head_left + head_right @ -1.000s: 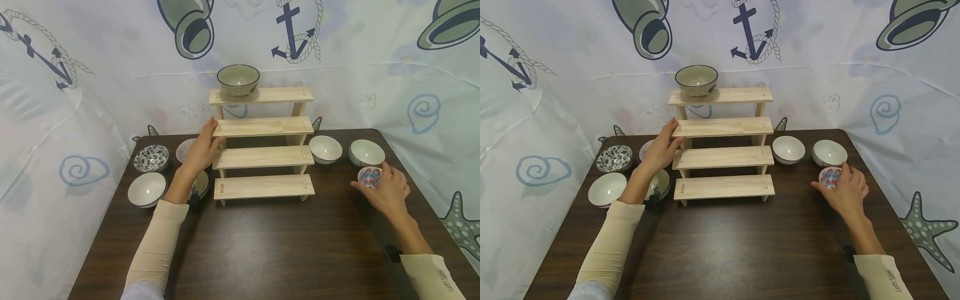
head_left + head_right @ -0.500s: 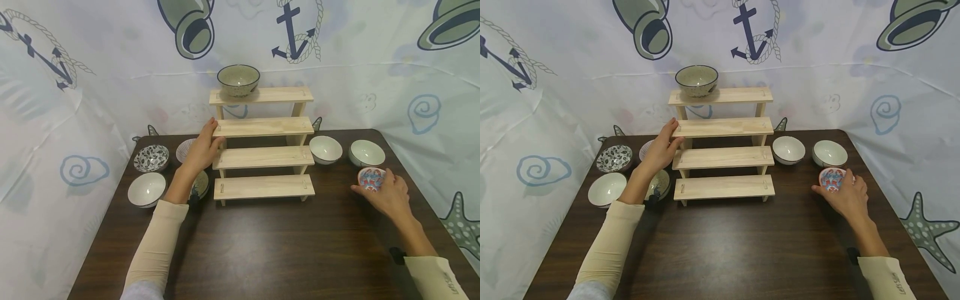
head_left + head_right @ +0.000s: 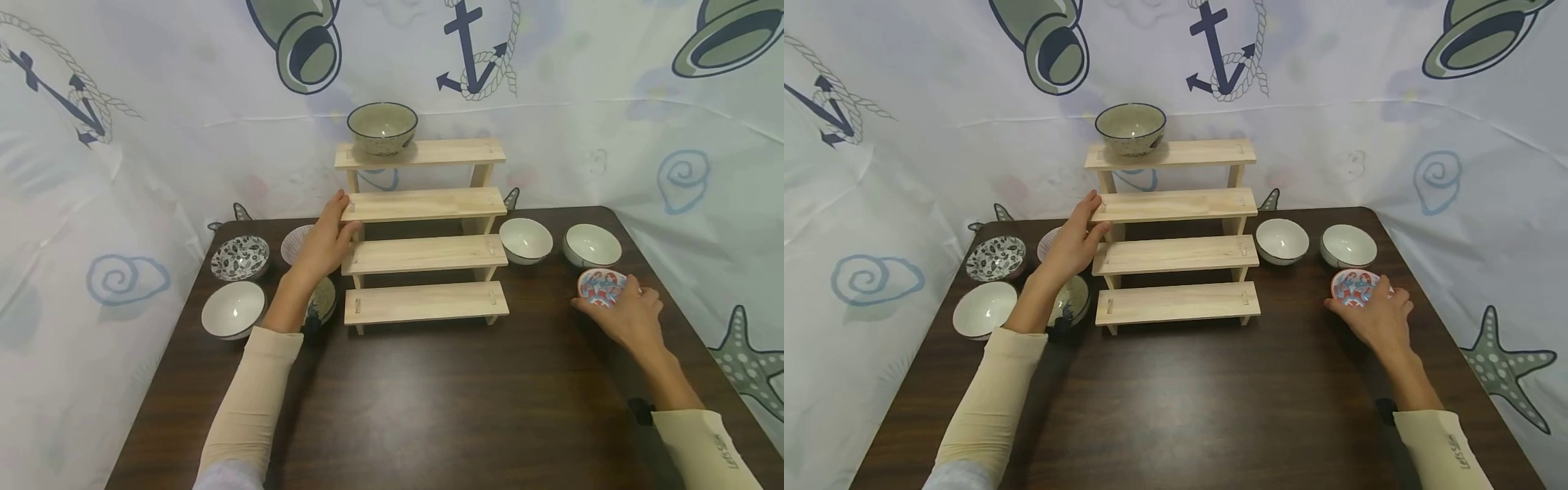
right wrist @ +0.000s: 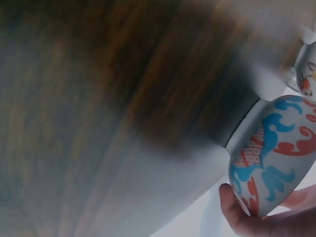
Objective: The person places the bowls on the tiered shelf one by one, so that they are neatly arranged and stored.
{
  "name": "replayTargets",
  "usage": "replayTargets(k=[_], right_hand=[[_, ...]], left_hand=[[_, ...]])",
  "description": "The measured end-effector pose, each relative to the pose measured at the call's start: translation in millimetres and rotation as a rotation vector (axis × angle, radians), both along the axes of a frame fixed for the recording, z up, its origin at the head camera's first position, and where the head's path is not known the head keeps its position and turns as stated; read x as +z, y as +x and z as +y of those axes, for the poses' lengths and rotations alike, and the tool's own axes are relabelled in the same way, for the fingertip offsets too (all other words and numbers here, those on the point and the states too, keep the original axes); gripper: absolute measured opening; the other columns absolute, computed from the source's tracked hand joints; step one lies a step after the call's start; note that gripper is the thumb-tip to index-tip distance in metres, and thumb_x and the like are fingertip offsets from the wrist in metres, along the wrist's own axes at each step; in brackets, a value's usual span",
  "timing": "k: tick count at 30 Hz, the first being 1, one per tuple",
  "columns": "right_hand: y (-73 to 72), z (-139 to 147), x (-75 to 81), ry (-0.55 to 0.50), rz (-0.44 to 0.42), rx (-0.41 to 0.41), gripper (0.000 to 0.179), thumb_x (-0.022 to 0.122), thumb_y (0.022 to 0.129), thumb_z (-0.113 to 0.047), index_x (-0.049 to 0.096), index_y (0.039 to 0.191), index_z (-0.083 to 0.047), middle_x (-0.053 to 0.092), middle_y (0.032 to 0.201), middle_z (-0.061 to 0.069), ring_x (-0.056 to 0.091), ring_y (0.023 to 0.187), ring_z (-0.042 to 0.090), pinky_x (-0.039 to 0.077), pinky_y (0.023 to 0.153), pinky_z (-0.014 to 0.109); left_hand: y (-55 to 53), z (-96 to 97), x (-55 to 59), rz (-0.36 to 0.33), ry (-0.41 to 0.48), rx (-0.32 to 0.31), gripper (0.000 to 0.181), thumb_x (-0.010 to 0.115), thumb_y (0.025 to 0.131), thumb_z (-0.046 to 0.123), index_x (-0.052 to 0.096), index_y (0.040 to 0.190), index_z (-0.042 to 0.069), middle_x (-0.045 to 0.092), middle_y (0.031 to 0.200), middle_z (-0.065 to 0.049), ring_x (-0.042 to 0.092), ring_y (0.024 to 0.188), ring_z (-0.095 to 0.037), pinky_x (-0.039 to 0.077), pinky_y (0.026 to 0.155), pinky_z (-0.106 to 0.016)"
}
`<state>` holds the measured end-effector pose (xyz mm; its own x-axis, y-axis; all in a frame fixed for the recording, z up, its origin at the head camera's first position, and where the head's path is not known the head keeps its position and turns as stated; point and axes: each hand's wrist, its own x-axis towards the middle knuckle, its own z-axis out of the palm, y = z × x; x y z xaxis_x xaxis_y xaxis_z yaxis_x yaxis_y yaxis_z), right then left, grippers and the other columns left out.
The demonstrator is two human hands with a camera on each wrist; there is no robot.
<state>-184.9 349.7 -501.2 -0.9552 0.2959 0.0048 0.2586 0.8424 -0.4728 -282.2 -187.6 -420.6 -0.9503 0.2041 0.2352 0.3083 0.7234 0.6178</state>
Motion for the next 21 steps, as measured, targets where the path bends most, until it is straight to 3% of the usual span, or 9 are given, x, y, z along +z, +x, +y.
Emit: replayTargets(k=[7,14,21], right_hand=[[2.4,-5.9,1.3,0.003,0.008,-0.029,0.125,0.072,0.082,-0.069,0.020,0.149,0.023,0.029,0.136,0.055,0.030,0.121,0.069,0.035,0.091,0.073],[8.1,-14.0,11.6,-0.004,0.024,-0.036,0.129,0.074,0.081,-0.069,0.012,0.156,0.016,0.024,0.144,0.053,0.028,0.127,0.069,0.034,0.094,0.074],[14.5,-24.5,18.4,-0.020,0.057,-0.012,0.125,0.075,0.082,-0.067,0.015,0.158,0.013,0.025,0.146,0.052,0.027,0.128,0.069,0.034,0.093,0.073]], left_hand=[[1.7,-2.1,-0.4,-0.007,0.007,-0.009,0.067,0.049,0.110,0.036,0.023,0.165,0.008,0.013,0.175,-0.006,0.044,0.148,-0.038,0.035,0.121,-0.056],[2.1,-0.4,-0.1,0.004,0.007,-0.006,0.066,0.049,0.110,0.035,0.024,0.164,0.006,0.015,0.175,-0.009,0.037,0.152,-0.038,0.033,0.123,-0.055],[3.4,-1.8,1.0,-0.001,0.013,-0.006,0.066,0.048,0.110,0.036,0.024,0.164,0.007,0.015,0.175,-0.007,0.051,0.143,-0.038,0.038,0.119,-0.056]])
